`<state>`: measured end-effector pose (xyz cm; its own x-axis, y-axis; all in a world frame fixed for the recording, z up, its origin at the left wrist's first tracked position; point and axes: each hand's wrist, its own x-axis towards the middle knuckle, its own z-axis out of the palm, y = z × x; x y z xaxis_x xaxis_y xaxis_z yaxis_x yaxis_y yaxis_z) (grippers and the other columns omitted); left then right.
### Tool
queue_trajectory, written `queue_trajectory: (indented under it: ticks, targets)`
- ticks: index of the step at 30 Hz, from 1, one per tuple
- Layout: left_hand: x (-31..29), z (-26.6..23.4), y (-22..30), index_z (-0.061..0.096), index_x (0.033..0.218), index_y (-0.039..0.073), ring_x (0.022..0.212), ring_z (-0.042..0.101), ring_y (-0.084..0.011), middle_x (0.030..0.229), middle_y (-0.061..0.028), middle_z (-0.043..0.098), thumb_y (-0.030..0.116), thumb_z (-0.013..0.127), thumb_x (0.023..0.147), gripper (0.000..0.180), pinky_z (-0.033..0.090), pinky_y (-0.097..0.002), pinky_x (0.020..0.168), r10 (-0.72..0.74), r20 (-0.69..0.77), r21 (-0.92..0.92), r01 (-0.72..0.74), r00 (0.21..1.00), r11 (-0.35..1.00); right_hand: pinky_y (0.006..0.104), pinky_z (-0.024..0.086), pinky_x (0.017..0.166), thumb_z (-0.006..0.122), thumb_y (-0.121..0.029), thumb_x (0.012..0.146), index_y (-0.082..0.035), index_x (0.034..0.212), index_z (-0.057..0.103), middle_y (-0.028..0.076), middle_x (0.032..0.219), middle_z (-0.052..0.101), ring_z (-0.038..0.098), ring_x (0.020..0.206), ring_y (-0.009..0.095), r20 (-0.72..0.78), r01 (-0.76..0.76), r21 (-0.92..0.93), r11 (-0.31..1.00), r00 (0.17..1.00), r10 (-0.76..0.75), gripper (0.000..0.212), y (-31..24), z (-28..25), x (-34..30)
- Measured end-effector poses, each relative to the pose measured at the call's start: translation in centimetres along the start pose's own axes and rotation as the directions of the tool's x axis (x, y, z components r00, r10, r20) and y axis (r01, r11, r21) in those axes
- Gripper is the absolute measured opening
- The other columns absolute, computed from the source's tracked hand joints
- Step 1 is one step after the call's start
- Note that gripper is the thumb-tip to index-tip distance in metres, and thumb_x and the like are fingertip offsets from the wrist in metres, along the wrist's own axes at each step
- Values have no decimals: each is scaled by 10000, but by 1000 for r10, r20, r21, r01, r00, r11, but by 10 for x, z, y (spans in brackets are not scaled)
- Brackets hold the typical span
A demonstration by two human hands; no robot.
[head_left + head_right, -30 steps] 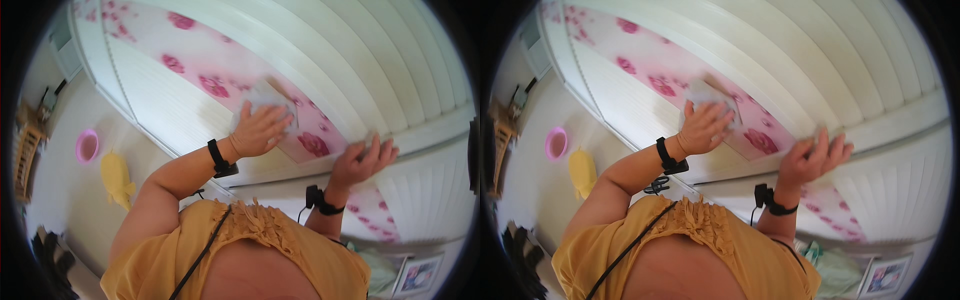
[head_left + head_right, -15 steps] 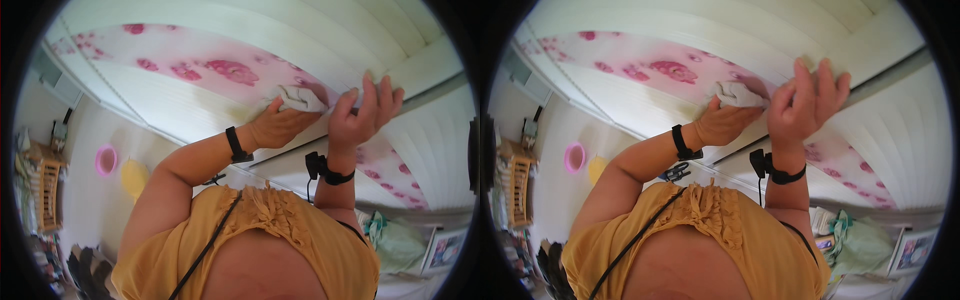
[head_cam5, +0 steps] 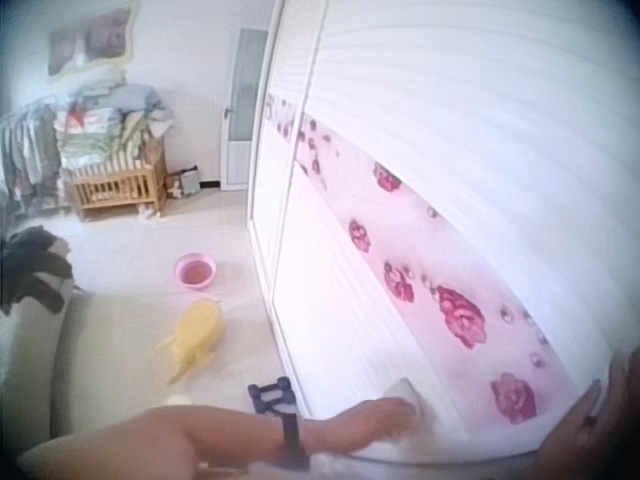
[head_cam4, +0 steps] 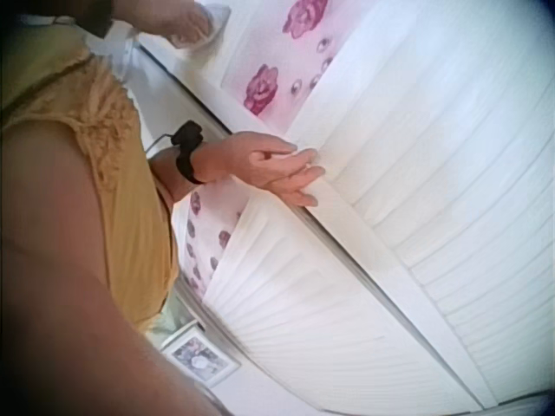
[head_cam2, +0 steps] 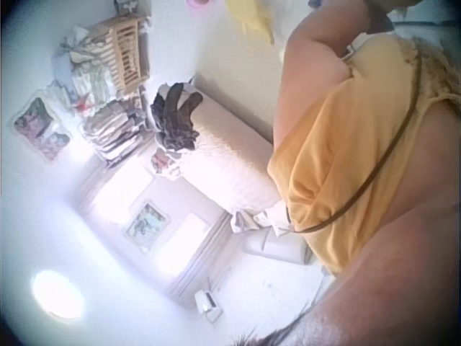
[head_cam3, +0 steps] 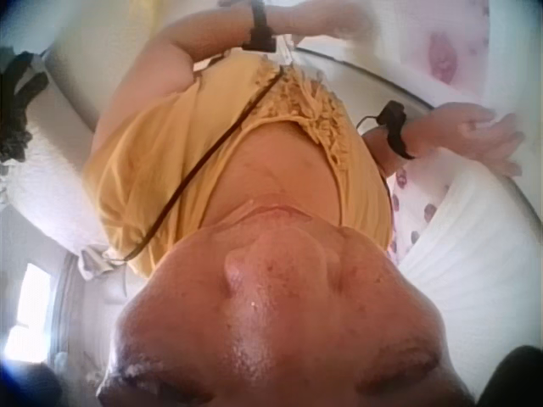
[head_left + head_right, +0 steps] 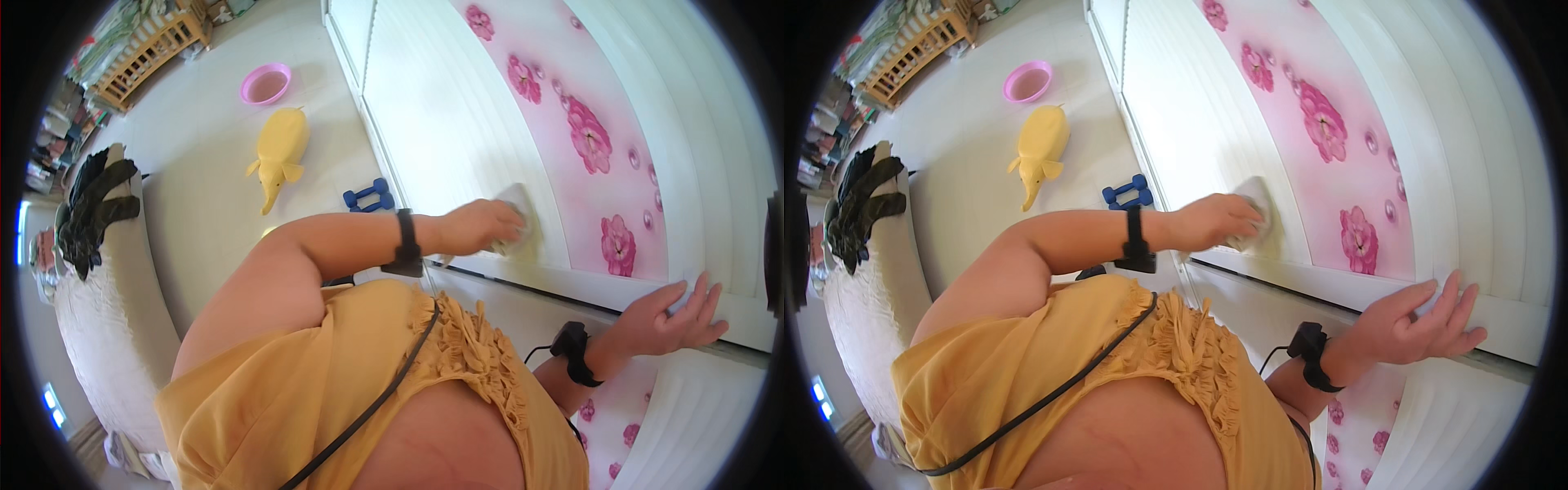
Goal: Cleaning various surfaces in a bedroom including a window sill, bedside table, headboard, and wardrobe.
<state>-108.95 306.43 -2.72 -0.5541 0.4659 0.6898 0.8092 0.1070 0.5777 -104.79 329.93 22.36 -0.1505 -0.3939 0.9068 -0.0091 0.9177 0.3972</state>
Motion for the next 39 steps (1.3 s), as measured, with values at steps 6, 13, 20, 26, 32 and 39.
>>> queue_trajectory:
  ticks: [6, 13, 20, 26, 32, 39]
  targets:
    - [-87, -97, 27, 627, 1265, 65, 1278, 533, -290, 1338, -128, 591, -115, 532, 762, 542, 428, -367, 1075, -615, 95, -186, 621, 782, 761, 581, 330, 1143, 671, -39, 920, -21, 1123, 679, 128, 1167, 670, 602, 1195, 296, -17, 50, 55, 997, 999, -49, 204, -3, -3, 0]
    - [-211, -202, 67, 602, 1334, 102, 1239, 564, -271, 1295, -114, 618, 47, 586, 867, 471, 443, -348, 1037, -909, -37, -149, 897, 414, 415, 552, 421, 1056, 603, 3, 941, 53, 1152, 598, 182, 1272, 572, 552, 1213, 405, -263, 347, 327, 879, 927, -268, 216, -114, -10, 22]
    - [-307, -292, 111, 578, 1370, 82, 1197, 593, -261, 1306, -147, 625, 34, 549, 876, 497, 445, -343, 1035, -952, -258, -113, 973, 166, 201, 475, 472, 1000, 618, 33, 885, 56, 1210, 612, 207, 1208, 645, 607, 1123, 385, 241, -67, 818, 572, 942, -233, 327, -290, 47, 38]
    - [-301, -369, 134, 556, 1395, 47, 1218, 576, -198, 1310, -91, 624, -84, 439, 800, 621, 427, -325, 1065, -901, -380, -398, 843, 208, 362, 413, 465, 1040, 701, -16, 844, 23, 1302, 571, 196, 1303, 609, 575, 1215, 367, 334, -340, 937, 85, 796, -505, 478, -445, 36, 46]
    - [-281, -415, 162, 508, 1434, 16, 1239, 560, -201, 1339, -88, 598, -97, 447, 782, 664, 439, -316, 1058, -864, -410, -622, 603, 293, 500, 396, 319, 1175, 795, -213, 828, -1, 1516, 334, 222, 1454, 475, 436, 1386, 300, 319, -756, 633, -167, 451, -834, 855, -576, 15, 25]
    - [-307, -476, 157, 486, 1456, 23, 1178, 605, -204, 1331, -132, 601, -88, 437, 800, 667, 499, -321, 998, -879, -437, -795, 375, 191, 477, 282, 490, 991, 628, -106, 966, -15, 1357, 544, 39, 1278, 624, 596, 1129, 108, 7, -992, 11, -125, 126, -992, 410, -656, 38, 48]
